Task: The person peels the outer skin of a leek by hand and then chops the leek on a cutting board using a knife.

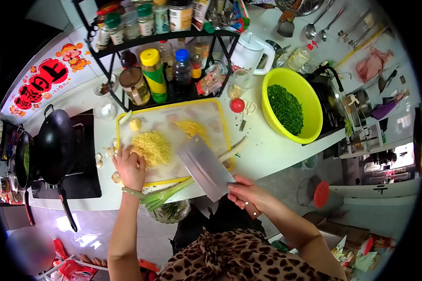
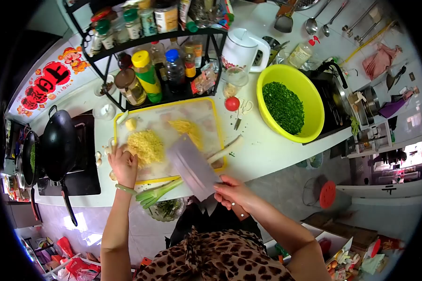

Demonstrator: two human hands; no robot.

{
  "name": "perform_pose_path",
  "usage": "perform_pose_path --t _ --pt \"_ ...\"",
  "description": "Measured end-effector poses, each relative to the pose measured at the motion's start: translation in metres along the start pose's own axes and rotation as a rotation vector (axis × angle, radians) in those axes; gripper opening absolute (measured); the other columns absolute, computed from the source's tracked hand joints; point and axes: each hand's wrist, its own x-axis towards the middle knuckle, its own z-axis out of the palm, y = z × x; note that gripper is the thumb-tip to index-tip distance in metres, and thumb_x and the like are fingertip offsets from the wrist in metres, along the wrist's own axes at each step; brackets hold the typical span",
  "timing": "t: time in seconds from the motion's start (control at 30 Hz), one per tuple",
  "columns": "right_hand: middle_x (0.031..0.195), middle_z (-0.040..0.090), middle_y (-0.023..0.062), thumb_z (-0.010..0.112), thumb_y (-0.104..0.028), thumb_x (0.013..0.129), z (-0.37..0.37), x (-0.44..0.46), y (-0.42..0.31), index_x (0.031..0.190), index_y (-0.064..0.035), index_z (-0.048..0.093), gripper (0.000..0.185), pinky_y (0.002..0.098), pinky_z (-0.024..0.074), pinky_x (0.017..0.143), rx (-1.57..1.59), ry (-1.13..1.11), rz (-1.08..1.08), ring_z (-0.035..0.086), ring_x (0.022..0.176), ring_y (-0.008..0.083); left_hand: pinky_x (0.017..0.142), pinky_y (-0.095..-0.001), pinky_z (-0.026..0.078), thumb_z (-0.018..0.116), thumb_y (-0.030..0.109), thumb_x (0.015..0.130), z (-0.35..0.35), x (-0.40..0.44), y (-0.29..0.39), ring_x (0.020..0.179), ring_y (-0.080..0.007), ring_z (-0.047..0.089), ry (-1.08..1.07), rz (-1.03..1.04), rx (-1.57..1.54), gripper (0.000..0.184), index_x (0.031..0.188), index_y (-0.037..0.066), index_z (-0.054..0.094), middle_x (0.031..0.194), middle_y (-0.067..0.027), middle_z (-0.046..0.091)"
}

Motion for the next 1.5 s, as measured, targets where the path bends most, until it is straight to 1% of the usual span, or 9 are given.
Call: perform_pose_path --t 0.1,0.13,0.3,0.47,0.7,0.97,1.13,1.33,1.5 --pt "0.067 0.052 0.0059 0.053 -0.019 0.092 -0.034 -0.011 -0.015 0.091 -0.0084 0.044 0.014 0.0222 0.0372 0.04 0.06 0.058 -0.091 0.046 0.048 0.0102 0.1 -0.0579 0.028 0.069 0.015 0.072 -0.007 -0.001 0.042 0.129 -0.0334 0.036 -0.003 -0.059 0.323 0.054 0.124 0.014 0.054 0.132 -0.0152 0.046" --pt "0.066 0.052 0.0061 0.053 -0.018 0.092 -0.049 -0.011 -0.017 0.087 -0.0091 0.042 0.015 0.0225 0.0373 0.04 0.098 0.06 -0.142 0.046 0.048 0.0106 0.099 -0.0586 0.029 0.069 0.016 0.073 -0.006 -0.002 0.055 0.129 -0.0344 0.034 -0.037 -0.068 0.368 0.071 0.137 0.015 0.039 0.136 -0.0173 0.041" --pt "0.061 0.05 0.0052 0.047 -0.014 0.095 -0.114 -0.022 -0.051 0.083 -0.0081 0.038 0.016 0.0227 0.0357 0.04 -0.058 0.112 -0.35 0.043 0.045 0.0093 0.086 -0.0461 0.04 0.071 0.023 0.07 0.048 -0.028 0.139 0.105 -0.0309 0.05 -0.184 0.269 -0.142 0.054 0.12 0.008 0.054 0.116 -0.0137 0.054" --pt "0.061 0.05 0.0051 0.046 -0.012 0.095 -0.152 -0.027 -0.078 0.08 -0.008 0.034 0.02 0.0223 0.0334 0.041 -0.125 0.071 -0.422 0.042 0.045 0.0083 0.08 -0.0402 0.042 0.07 0.021 0.071 0.085 -0.033 0.198 0.089 -0.0277 0.053 -0.197 0.171 -0.101 0.041 0.109 0.009 0.059 0.097 -0.0079 0.057" --pt "0.062 0.05 0.0043 0.048 -0.012 0.094 -0.156 -0.014 -0.093 0.081 -0.0075 0.037 0.017 0.022 0.0332 0.041 -0.156 0.028 -0.337 0.043 0.046 0.0074 0.073 -0.0391 0.047 0.067 0.013 0.074 0.083 -0.036 0.183 0.085 -0.0282 0.055 -0.158 0.184 -0.192 0.035 0.108 0.011 0.061 0.093 -0.0099 0.057" --pt "0.062 0.05 0.0003 0.056 -0.014 0.091 -0.133 0.01 -0.103 0.085 -0.0048 0.045 0.016 0.0208 0.0333 0.043 -0.512 -0.021 -0.363 0.042 0.046 0.005 0.07 -0.0377 0.049 0.063 0.011 0.079 0.002 -0.055 0.133 0.079 -0.0308 0.058 -0.249 -0.089 -0.358 0.031 0.11 0.009 0.062 0.091 -0.0126 0.056" --pt "0.062 0.055 0.0076 0.062 -0.019 0.086 -0.105 0.021 -0.108 0.098 -0.0022 0.057 0.021 0.0328 0.0446 0.053 -1.113 0.008 -0.52 0.053 0.051 0.019 0.072 -0.0386 0.049 0.06 0.016 0.083 0.005 -0.063 0.096 0.081 -0.0307 0.059 -0.353 -0.073 -0.339 0.029 0.112 0.011 0.062 0.092 -0.0113 0.058" --pt "0.065 0.058 0.0137 0.057 -0.021 0.087 -0.088 0.047 -0.113 0.086 -0.0045 0.052 0.017 0.0437 0.0444 0.055 -1.595 -0.044 -0.509 0.058 0.061 0.0344 0.079 -0.0363 0.048 0.053 0.016 0.087 0.008 -0.065 0.067 0.09 -0.0293 0.058 -0.493 -0.001 -0.253 0.039 0.126 0.019 0.055 0.095 -0.0099 0.059" --pt "0.065 0.057 0.0148 0.052 -0.023 0.089 -0.083 0.064 -0.101 0.084 -0.0048 0.047 0.019 0.0469 0.0439 0.056 -1.681 -0.089 -0.499 0.056 0.061 0.037 0.078 -0.0344 0.049 0.049 0.01 0.087 0.008 -0.084 0.075 0.091 -0.0278 0.058 -0.498 -0.144 -0.361 0.042 0.126 0.023 0.054 0.099 -0.0098 0.06"
